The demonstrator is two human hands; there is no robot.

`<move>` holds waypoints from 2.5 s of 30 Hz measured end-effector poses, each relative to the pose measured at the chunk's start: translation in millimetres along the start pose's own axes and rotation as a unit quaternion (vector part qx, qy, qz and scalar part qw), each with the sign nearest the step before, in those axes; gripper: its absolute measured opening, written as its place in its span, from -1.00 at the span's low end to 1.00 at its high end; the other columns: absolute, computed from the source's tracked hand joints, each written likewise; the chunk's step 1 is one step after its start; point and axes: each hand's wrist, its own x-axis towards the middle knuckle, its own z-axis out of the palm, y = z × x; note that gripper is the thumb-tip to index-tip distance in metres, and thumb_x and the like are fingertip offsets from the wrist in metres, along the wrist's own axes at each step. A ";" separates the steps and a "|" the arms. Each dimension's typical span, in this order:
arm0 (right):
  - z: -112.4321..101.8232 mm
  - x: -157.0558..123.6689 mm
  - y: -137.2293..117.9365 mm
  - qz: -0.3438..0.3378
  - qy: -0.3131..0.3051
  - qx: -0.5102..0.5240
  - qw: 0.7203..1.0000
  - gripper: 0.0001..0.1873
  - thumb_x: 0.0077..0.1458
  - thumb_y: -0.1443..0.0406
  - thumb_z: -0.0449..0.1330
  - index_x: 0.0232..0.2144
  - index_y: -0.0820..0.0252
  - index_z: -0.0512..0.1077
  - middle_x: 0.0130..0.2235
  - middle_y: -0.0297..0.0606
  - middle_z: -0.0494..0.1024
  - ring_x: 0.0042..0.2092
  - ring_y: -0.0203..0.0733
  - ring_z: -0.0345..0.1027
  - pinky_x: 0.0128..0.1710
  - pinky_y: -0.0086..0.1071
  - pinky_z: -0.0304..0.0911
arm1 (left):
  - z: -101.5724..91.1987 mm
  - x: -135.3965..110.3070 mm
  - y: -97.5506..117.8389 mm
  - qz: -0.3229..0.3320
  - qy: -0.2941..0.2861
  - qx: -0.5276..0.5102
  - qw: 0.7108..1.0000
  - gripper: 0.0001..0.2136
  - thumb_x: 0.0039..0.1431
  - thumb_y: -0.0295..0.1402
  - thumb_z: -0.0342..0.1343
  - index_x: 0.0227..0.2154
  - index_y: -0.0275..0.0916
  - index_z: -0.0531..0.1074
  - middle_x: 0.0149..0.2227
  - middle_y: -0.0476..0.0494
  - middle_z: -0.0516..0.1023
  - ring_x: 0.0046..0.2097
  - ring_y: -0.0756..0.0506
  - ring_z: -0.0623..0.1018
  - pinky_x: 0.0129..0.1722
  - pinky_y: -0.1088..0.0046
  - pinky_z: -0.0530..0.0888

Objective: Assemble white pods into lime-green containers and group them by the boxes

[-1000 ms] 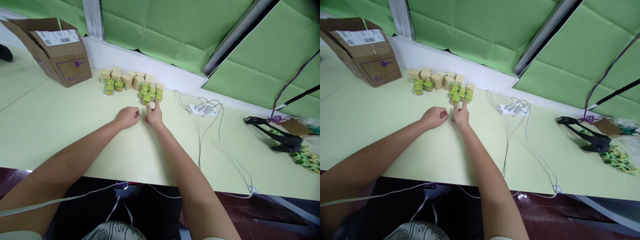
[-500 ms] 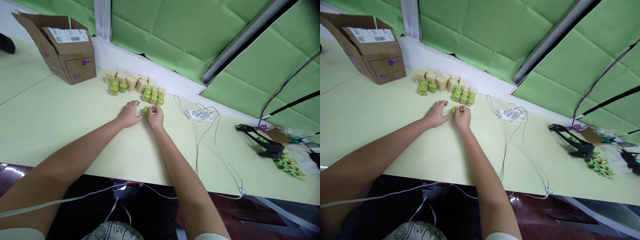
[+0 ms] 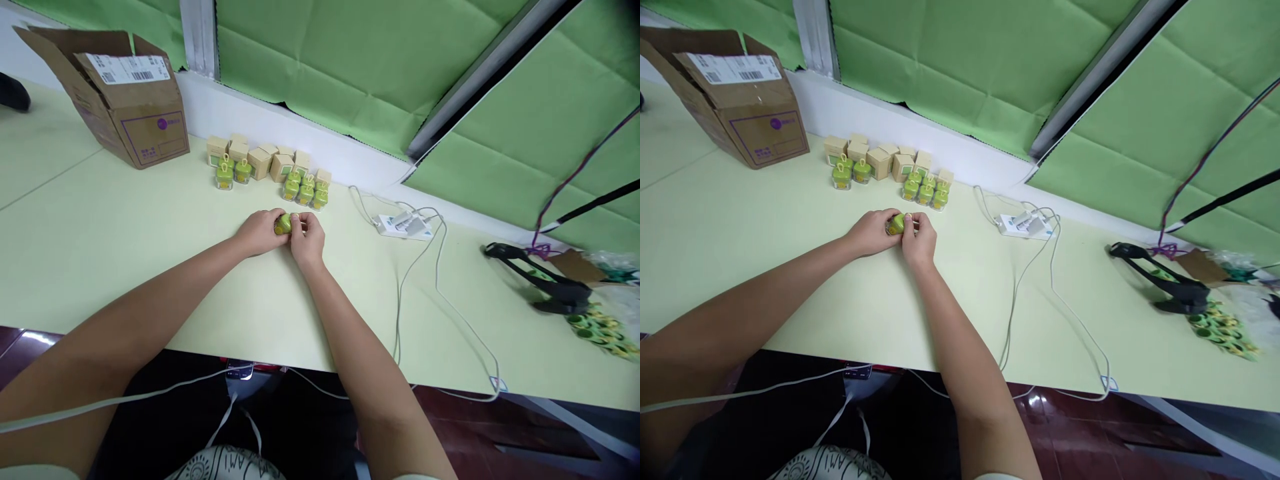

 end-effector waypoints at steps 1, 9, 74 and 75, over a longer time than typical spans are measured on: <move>-0.7 1.2 0.7 -0.005 0.013 0.011 1.000 -0.74 0.32 0.03 0.18 -0.26 0.04 0.43 -0.18 -0.30 0.65 -0.16 -0.17 0.51 -0.04 -0.30 0.42 | -0.3 0.0 -0.7 -0.001 -0.002 0.000 1.000 -0.68 0.17 -0.13 0.27 -0.07 -0.15 0.54 -0.09 -0.20 0.73 -0.10 -0.29 0.67 -0.18 0.23 0.48; -10.5 19.3 12.3 0.138 0.059 0.246 0.958 -0.69 0.22 0.02 0.31 -0.29 0.03 0.32 -0.24 -0.34 0.59 -0.22 -0.20 0.57 -0.18 -0.27 0.60 | -2.8 10.9 -20.4 -0.093 0.050 0.067 0.992 -0.49 0.21 -0.08 0.33 0.15 -0.20 0.45 0.09 -0.38 0.63 0.17 -0.43 0.59 0.17 0.01 0.51; -6.1 -0.1 -11.5 0.122 -0.173 0.395 0.894 -0.61 0.12 0.07 0.49 -0.07 -0.01 0.51 -0.19 -0.41 0.72 -0.10 -0.17 0.68 0.10 -0.22 0.61 | -3.5 -4.1 7.2 0.172 0.148 -0.025 0.974 -0.67 0.27 -0.48 0.16 0.04 -0.14 0.64 -0.02 -0.13 0.60 -0.02 -0.14 0.62 0.03 0.28 0.61; -4.9 -0.6 -12.2 0.122 -0.167 0.396 0.895 -0.64 0.13 0.08 0.48 -0.09 -0.01 0.51 -0.20 -0.42 0.72 -0.11 -0.18 0.66 0.10 -0.23 0.61 | -3.9 -4.6 8.3 0.174 0.148 -0.022 0.973 -0.68 0.27 -0.48 0.15 0.03 -0.15 0.63 -0.02 -0.14 0.59 -0.01 -0.15 0.62 0.04 0.27 0.61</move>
